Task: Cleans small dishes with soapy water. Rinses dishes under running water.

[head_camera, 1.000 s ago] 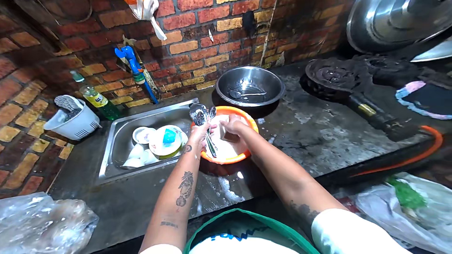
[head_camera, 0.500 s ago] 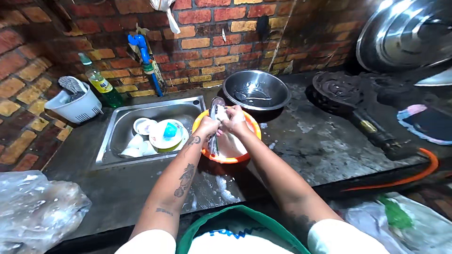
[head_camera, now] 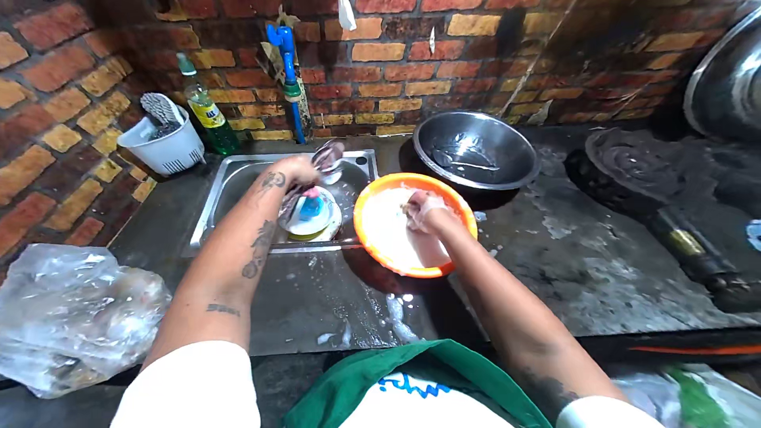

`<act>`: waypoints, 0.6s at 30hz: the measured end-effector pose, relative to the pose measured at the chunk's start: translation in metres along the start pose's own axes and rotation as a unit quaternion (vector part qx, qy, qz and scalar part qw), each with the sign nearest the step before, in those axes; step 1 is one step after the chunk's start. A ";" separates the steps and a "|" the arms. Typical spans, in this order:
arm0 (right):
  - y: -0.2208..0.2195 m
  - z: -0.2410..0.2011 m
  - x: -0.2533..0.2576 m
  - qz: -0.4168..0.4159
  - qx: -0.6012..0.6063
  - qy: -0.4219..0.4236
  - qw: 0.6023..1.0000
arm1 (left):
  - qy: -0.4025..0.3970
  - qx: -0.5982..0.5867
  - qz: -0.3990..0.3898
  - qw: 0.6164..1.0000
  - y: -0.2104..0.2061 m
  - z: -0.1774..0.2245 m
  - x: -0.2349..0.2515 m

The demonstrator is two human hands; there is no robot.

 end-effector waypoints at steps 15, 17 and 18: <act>-0.006 -0.004 -0.006 -0.158 -0.005 -0.030 0.987 | -0.109 -0.264 0.009 0.958 -0.002 0.020 -0.015; 0.006 0.010 -0.009 -0.075 0.189 0.053 0.978 | -0.178 -0.294 -0.067 0.937 -0.025 0.047 -0.025; 0.011 0.010 -0.017 -0.024 0.276 0.102 0.955 | -0.197 -0.299 -0.095 0.929 -0.039 0.057 -0.024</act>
Point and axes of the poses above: each hand's wrist, its own x-axis towards the middle knuckle, its own y-axis out of the back of the hand, z = x × y, the point moved 1 cm from there along x, towards the middle knuckle, and after that the axes turned 9 degrees about -z, right-handed, at the moved point
